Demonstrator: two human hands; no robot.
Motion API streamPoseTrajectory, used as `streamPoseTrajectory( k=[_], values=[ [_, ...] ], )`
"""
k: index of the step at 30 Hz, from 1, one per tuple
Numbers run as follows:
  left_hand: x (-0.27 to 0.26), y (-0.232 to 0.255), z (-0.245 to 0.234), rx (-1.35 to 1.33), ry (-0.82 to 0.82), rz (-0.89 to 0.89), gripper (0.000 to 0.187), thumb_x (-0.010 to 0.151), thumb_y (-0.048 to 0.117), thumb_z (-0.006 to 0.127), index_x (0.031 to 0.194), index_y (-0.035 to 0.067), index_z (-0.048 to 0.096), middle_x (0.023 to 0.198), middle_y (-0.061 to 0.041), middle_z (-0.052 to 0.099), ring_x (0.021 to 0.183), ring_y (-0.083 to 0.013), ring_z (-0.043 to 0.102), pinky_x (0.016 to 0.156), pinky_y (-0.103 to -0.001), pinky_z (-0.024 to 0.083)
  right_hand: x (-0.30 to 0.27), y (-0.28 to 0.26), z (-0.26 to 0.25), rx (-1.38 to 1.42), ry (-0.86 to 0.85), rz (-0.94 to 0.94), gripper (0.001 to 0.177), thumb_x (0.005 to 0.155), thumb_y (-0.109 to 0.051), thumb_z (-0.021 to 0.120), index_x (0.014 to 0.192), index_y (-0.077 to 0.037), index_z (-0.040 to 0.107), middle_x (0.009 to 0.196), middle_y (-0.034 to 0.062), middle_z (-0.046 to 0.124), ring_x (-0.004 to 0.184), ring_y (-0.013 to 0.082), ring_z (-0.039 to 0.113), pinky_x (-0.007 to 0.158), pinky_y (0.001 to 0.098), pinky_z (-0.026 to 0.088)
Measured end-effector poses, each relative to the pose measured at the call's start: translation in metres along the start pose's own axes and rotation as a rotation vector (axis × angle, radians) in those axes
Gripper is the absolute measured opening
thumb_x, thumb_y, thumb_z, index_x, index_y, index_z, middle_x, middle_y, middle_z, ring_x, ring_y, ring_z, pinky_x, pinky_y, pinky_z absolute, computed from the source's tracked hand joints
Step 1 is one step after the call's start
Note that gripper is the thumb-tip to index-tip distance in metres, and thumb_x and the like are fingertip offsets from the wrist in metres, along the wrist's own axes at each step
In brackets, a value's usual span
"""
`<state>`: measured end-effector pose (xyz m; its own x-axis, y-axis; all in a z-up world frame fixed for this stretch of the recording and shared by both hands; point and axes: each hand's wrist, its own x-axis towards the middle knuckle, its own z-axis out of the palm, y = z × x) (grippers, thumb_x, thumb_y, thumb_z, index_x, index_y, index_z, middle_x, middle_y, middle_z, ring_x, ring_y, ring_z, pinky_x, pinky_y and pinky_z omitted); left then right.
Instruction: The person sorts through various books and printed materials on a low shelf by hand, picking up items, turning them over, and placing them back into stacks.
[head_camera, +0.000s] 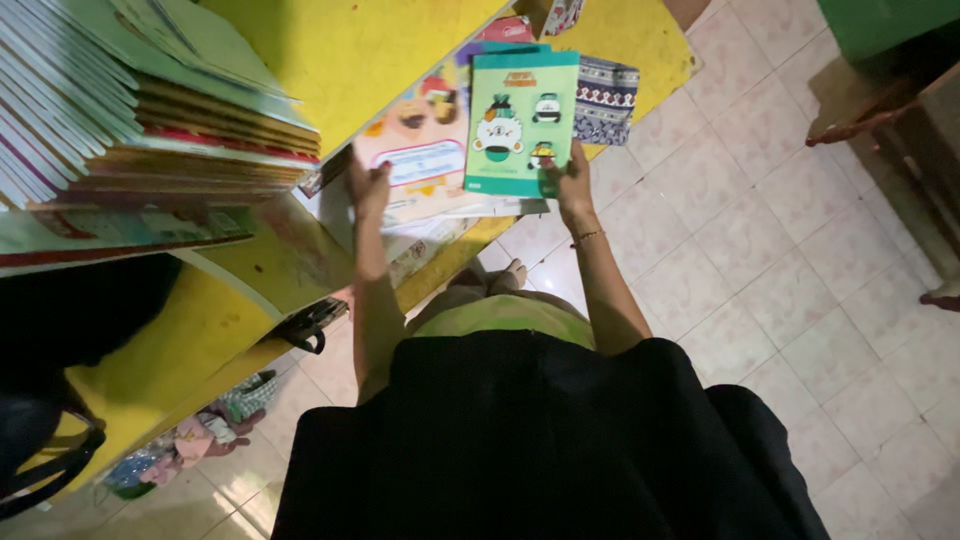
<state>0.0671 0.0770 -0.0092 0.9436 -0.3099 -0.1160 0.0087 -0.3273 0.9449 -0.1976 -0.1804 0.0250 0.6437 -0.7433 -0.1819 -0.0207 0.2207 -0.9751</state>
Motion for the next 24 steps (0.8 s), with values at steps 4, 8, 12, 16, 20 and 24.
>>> streamPoseTrajectory(
  k=[4, 8, 12, 16, 20, 24],
  values=[
    [0.001, -0.008, -0.054, 0.470, 0.149, 0.212, 0.057, 0.083, 0.006, 0.080, 0.132, -0.006, 0.053, 0.126, -0.030, 0.063, 0.116, -0.0433, 0.060, 0.099, -0.048, 0.046, 0.010, 0.010, -0.021, -0.005, 0.113, -0.039, 0.033, 0.100, 0.001, 0.066, 0.132, -0.007, 0.060, 0.116, 0.0045, 0.069, 0.099, 0.0141, 0.062, 0.082, 0.0291, 0.054],
    [0.000, -0.009, -0.085, 0.704, 0.189, -0.033, 0.048, 0.090, 0.011, 0.075, 0.133, -0.002, 0.057, 0.127, -0.027, 0.063, 0.117, -0.0400, 0.060, 0.099, -0.048, 0.047, 0.018, 0.011, -0.036, 0.021, 0.144, -0.052, 0.037, 0.098, 0.003, 0.064, 0.133, -0.008, 0.060, 0.117, 0.0034, 0.068, 0.102, 0.0138, 0.063, 0.084, 0.0287, 0.054],
    [0.003, -0.006, -0.052, 0.712, 0.286, 0.134, 0.042, 0.097, 0.015, 0.072, 0.134, 0.002, 0.060, 0.127, -0.023, 0.066, 0.118, -0.0356, 0.061, 0.100, -0.047, 0.048, 0.020, 0.010, -0.037, 0.026, 0.157, -0.042, 0.041, 0.096, 0.004, 0.064, 0.135, -0.009, 0.058, 0.117, 0.0042, 0.068, 0.103, 0.0144, 0.064, 0.085, 0.0289, 0.054],
    [0.013, 0.010, 0.033, 0.329, 0.117, 0.464, 0.035, 0.104, 0.018, 0.069, 0.135, 0.005, 0.062, 0.128, -0.019, 0.068, 0.119, -0.0313, 0.063, 0.101, -0.046, 0.048, 0.022, 0.005, -0.012, 0.050, 0.113, -0.027, 0.037, 0.100, 0.000, 0.067, 0.134, -0.008, 0.058, 0.119, 0.0050, 0.068, 0.104, 0.0146, 0.065, 0.086, 0.0296, 0.056],
    [0.009, 0.019, 0.099, 0.077, -0.154, 0.142, 0.035, 0.102, 0.030, 0.067, 0.132, 0.011, 0.065, 0.117, -0.011, 0.072, 0.105, -0.0211, 0.072, 0.094, -0.036, 0.057, 0.012, -0.001, 0.032, 0.032, 0.079, 0.009, 0.050, 0.094, -0.006, 0.068, 0.140, -0.015, 0.051, 0.117, 0.0027, 0.067, 0.095, 0.0132, 0.062, 0.079, 0.0288, 0.055],
    [0.012, 0.017, 0.102, -0.277, -0.285, 0.079, 0.040, 0.095, 0.020, 0.075, 0.130, 0.006, 0.061, 0.115, -0.012, 0.070, 0.104, -0.0215, 0.068, 0.091, -0.035, 0.055, 0.005, 0.008, 0.046, -0.139, -0.114, 0.051, 0.030, 0.108, -0.022, 0.063, 0.134, -0.010, 0.056, 0.111, 0.0097, 0.067, 0.093, 0.0160, 0.055, 0.082, 0.0324, 0.048]
  ],
)
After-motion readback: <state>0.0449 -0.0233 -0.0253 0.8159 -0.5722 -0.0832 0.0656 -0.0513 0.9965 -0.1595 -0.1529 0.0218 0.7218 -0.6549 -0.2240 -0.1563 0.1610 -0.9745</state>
